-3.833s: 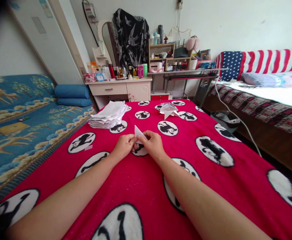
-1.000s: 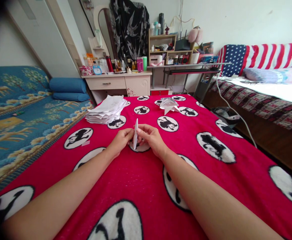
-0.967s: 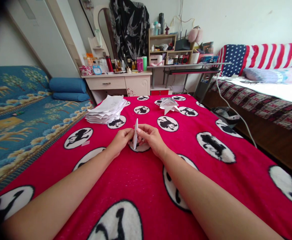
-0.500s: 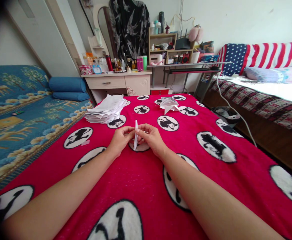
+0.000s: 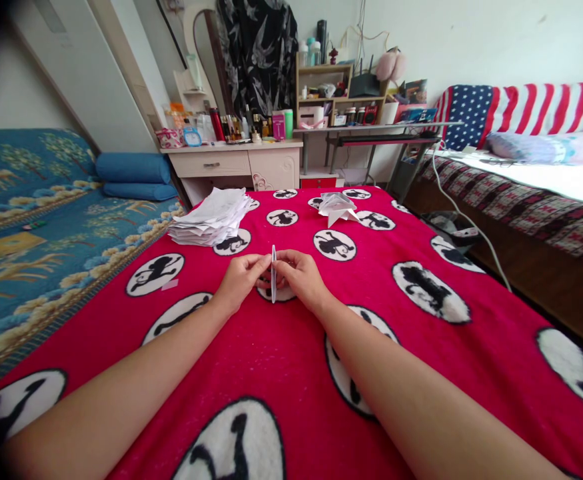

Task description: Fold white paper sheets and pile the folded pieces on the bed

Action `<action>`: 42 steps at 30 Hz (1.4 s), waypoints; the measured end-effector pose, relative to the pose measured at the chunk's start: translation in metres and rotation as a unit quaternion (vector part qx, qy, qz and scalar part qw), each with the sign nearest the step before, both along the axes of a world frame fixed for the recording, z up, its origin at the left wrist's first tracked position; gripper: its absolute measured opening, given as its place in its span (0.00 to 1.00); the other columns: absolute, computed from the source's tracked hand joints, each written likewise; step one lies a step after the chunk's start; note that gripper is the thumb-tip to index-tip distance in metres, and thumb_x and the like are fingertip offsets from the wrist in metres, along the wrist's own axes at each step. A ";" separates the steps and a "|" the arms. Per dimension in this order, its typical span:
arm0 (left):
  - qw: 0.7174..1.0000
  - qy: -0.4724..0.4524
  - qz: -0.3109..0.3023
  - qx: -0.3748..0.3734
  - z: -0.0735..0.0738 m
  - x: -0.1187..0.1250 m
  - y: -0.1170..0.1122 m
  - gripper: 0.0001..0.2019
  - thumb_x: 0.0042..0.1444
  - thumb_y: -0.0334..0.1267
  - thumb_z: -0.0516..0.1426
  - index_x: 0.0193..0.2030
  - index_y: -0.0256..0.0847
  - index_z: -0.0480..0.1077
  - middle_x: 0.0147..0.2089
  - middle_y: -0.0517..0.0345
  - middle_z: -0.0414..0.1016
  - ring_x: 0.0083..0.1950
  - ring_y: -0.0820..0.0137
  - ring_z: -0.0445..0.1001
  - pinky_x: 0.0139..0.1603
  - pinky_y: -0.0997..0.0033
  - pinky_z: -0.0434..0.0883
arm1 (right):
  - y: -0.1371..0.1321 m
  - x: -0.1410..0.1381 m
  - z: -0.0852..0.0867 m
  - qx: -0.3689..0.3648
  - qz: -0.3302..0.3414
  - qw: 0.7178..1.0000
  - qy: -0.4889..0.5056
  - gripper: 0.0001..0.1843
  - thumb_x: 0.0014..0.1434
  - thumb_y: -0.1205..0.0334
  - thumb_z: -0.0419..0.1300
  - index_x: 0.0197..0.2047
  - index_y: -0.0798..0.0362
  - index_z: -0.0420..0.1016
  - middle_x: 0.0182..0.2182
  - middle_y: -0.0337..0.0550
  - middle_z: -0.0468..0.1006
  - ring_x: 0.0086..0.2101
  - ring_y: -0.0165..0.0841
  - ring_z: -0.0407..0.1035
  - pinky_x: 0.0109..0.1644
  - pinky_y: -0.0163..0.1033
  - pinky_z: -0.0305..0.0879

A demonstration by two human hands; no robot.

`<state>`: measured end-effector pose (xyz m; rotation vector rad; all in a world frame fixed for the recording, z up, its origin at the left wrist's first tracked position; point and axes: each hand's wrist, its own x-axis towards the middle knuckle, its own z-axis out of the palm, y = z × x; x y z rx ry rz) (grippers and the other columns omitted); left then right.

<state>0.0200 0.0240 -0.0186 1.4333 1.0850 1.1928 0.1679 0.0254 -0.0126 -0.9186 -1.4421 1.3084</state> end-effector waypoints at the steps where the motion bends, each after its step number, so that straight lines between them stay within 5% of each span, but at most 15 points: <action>1: 1.000 0.004 0.002 0.002 0.000 0.000 0.000 0.21 0.52 0.53 0.59 0.38 0.33 0.74 0.32 0.52 0.77 0.30 0.67 0.77 0.26 0.72 0.76 | 0.001 0.000 -0.001 0.007 0.004 1.000 -0.005 0.14 0.53 0.55 0.60 0.37 0.57 0.75 0.24 0.39 0.75 0.23 0.28 0.68 0.27 0.33 0.64; 8: 0.999 0.041 0.027 0.004 0.002 0.001 -0.001 0.18 0.52 0.50 0.59 0.35 0.34 0.73 0.31 0.53 0.77 0.29 0.68 0.76 0.26 0.71 0.76 | 0.001 0.001 -0.002 0.089 -0.013 0.990 -0.110 0.13 0.58 0.57 0.53 0.36 0.56 0.74 0.26 0.40 0.74 0.27 0.32 0.69 0.31 0.35 0.64; 12: 0.994 0.093 0.054 0.036 0.007 0.001 -0.004 0.14 0.54 0.45 0.56 0.32 0.34 0.73 0.28 0.55 0.76 0.27 0.69 0.74 0.24 0.74 0.72 | -0.008 -0.003 0.004 0.238 -0.118 0.903 -0.337 0.09 0.56 0.65 0.52 0.33 0.54 0.73 0.31 0.44 0.74 0.31 0.33 0.66 0.33 0.35 0.57; 15: 0.978 0.167 0.080 0.097 0.007 0.000 -0.004 0.11 0.54 0.40 0.54 0.29 0.35 0.73 0.26 0.56 0.75 0.27 0.70 0.73 0.26 0.76 0.69 | -0.012 -0.005 0.005 0.255 -0.140 0.857 -0.425 0.09 0.52 0.68 0.54 0.36 0.53 0.74 0.33 0.45 0.75 0.30 0.33 0.65 0.30 0.35 0.52; 18: 0.958 0.214 0.102 0.162 0.006 -0.001 -0.003 0.08 0.51 0.32 0.55 0.38 0.36 0.73 0.33 0.54 0.77 0.30 0.70 0.75 0.32 0.75 0.70 | -0.008 -0.003 0.002 0.238 -0.142 0.877 -0.392 0.13 0.51 0.70 0.53 0.37 0.52 0.75 0.33 0.44 0.76 0.31 0.33 0.66 0.31 0.35 0.53; 22: 0.928 0.240 0.125 0.256 0.007 -0.002 -0.005 0.24 0.50 0.28 0.56 0.55 0.39 0.63 0.50 0.49 0.73 0.34 0.73 0.74 0.36 0.74 0.71 | -0.001 0.000 -0.004 0.195 -0.158 0.922 -0.296 0.16 0.50 0.70 0.52 0.40 0.54 0.75 0.30 0.43 0.76 0.28 0.31 0.66 0.31 0.35 0.55; 28: 0.855 0.367 0.044 0.364 0.012 -0.008 -0.010 0.15 0.54 0.23 0.50 0.38 0.42 0.75 0.60 0.55 0.65 0.48 0.69 0.72 0.51 0.69 0.70 | 0.004 0.002 -0.007 0.176 -0.208 0.936 -0.222 0.17 0.46 0.70 0.53 0.43 0.55 0.67 0.22 0.34 0.68 0.22 0.30 0.62 0.27 0.34 0.54; 32: 0.837 0.416 0.030 0.354 0.012 -0.010 -0.011 0.19 0.49 0.22 0.52 0.43 0.44 0.74 0.64 0.55 0.59 0.53 0.66 0.70 0.50 0.66 0.70 | 0.005 0.005 -0.005 0.152 -0.230 0.940 -0.199 0.16 0.44 0.71 0.53 0.38 0.52 0.63 0.20 0.32 0.66 0.20 0.28 0.59 0.26 0.34 0.53; 37: 0.835 0.437 0.015 0.333 0.011 -0.007 -0.011 0.11 0.50 0.41 0.62 0.40 0.43 0.73 0.57 0.51 0.67 0.50 0.60 0.71 0.44 0.66 0.70 | 0.004 0.005 -0.004 0.167 -0.204 0.950 -0.168 0.11 0.43 0.71 0.52 0.33 0.51 0.63 0.23 0.35 0.68 0.24 0.29 0.61 0.28 0.35 0.55; 42: 0.886 0.338 0.015 0.318 0.011 -0.007 -0.007 0.12 0.55 0.46 0.59 0.28 0.39 0.68 0.33 0.56 0.69 0.33 0.71 0.68 0.33 0.74 0.63 | 0.000 0.004 0.000 0.107 -0.105 0.985 -0.082 0.07 0.46 0.69 0.54 0.31 0.50 0.64 0.21 0.34 0.69 0.22 0.28 0.62 0.26 0.34 0.57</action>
